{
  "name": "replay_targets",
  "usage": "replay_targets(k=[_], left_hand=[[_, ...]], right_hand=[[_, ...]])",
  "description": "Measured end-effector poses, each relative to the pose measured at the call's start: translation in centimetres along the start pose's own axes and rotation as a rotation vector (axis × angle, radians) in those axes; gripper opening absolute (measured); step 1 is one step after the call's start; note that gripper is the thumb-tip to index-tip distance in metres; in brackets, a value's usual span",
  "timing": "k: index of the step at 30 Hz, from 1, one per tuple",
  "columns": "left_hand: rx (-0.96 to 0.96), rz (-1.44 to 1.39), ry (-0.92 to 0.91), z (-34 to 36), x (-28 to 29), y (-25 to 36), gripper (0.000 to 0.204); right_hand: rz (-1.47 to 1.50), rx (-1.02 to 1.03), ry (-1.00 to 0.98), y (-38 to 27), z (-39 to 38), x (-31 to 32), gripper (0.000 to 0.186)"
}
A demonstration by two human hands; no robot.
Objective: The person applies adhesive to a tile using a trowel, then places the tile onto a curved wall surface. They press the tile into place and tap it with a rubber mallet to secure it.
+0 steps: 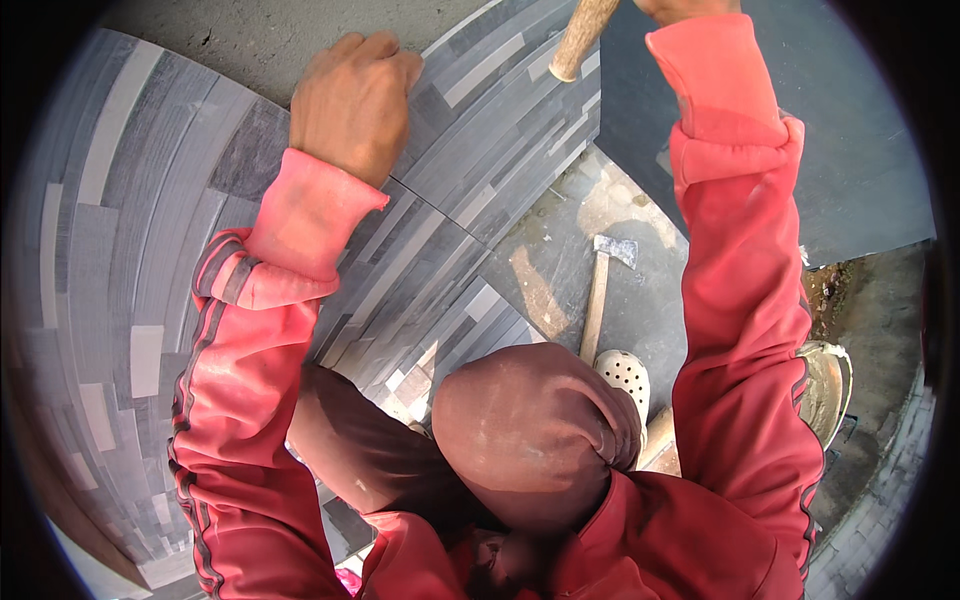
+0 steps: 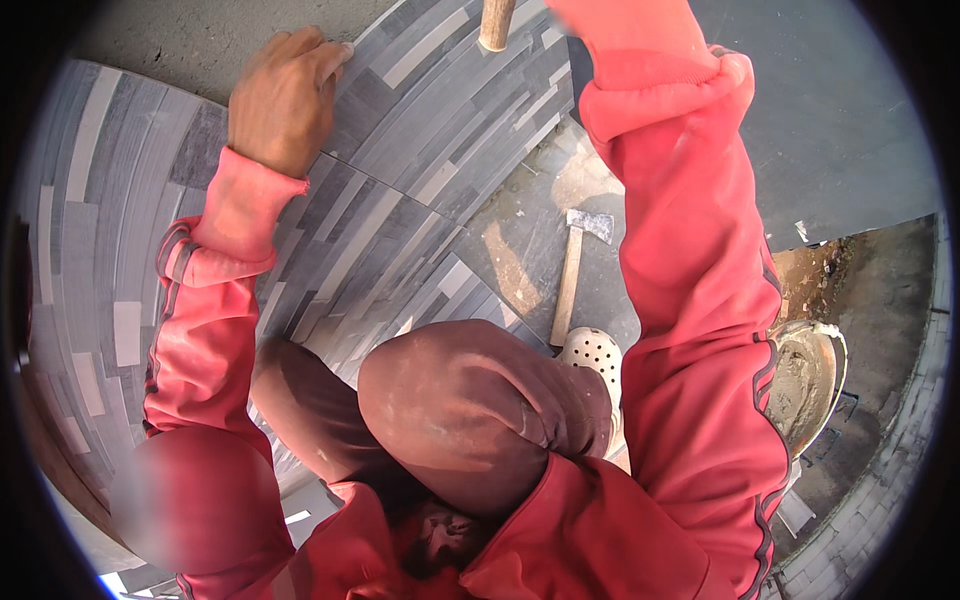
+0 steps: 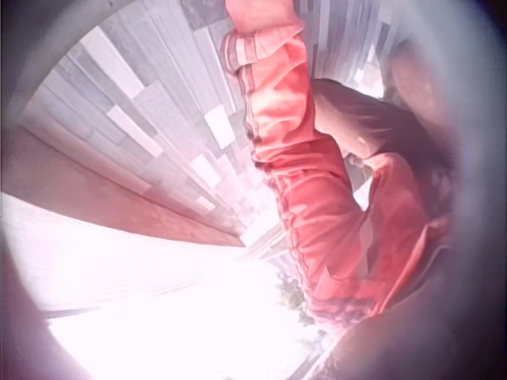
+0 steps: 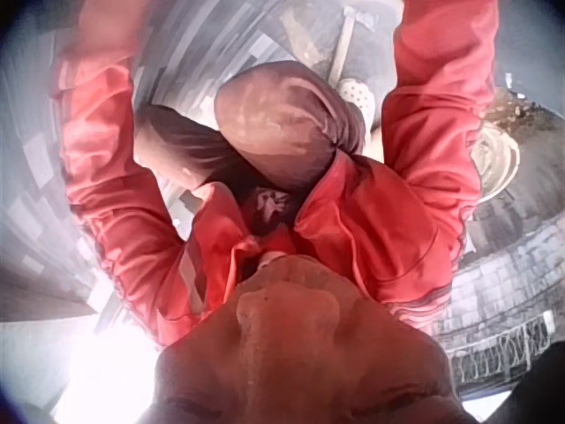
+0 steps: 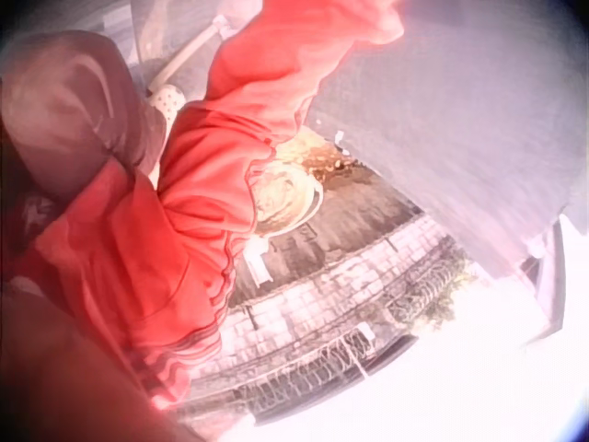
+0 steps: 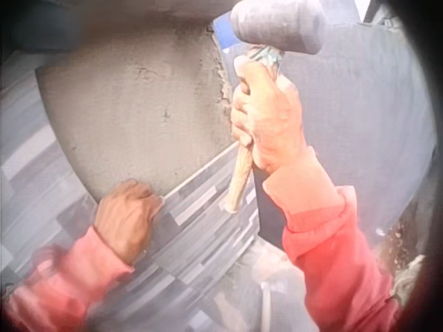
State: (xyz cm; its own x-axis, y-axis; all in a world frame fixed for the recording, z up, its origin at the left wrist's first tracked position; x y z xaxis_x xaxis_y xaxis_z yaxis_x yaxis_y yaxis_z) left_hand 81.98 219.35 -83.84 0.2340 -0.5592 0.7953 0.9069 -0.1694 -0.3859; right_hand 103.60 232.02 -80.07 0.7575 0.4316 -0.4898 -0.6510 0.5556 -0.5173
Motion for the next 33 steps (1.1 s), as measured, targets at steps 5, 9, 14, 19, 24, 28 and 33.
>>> replay_targets(k=[5,9,14,19,24,28,33], left_hand=[[0.007,0.086,-0.021,-3.3,0.7,-2.6,0.014],[0.007,-0.037,0.061,-3.3,-0.8,-2.8,0.017],[0.012,-0.027,0.010,-3.5,-1.0,-2.7,0.012],[0.002,-0.020,0.008,-4.1,-2.0,-2.1,0.010],[0.063,0.000,0.089,-4.0,-3.0,-0.6,0.009],[-0.047,-0.033,0.024,-3.5,-2.2,-1.1,0.008],[-0.028,-0.060,0.035,-3.5,-3.2,-0.9,0.008]], right_hand=[[-0.258,-0.475,0.102,8.2,-20.5,2.7,0.028],[-0.599,-1.047,0.250,17.1,-35.1,9.3,0.043],[-0.860,-1.106,0.167,24.4,-42.7,11.5,0.049],[-1.059,-0.927,-0.028,26.2,-44.0,11.8,0.050],[-1.101,-0.878,0.007,25.2,-42.8,12.4,0.050],[-1.121,-0.920,-0.068,25.2,-41.7,12.4,0.051],[-1.145,-1.005,-0.133,26.0,-42.2,13.7,0.052]])
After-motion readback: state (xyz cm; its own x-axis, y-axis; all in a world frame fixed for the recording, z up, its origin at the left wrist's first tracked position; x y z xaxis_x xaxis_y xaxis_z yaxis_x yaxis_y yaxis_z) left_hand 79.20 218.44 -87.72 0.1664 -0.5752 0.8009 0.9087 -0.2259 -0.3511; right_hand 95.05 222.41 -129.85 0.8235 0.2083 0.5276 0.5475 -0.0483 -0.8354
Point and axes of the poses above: each hand's wrist, its own z-axis towards the middle knuckle, its own x-axis out of the back of the hand, y = z × x, the point moved 3 cm from there along z, towards the middle knuckle, and after that the axes turned 6 degrees about x, right-handed, at the moved point
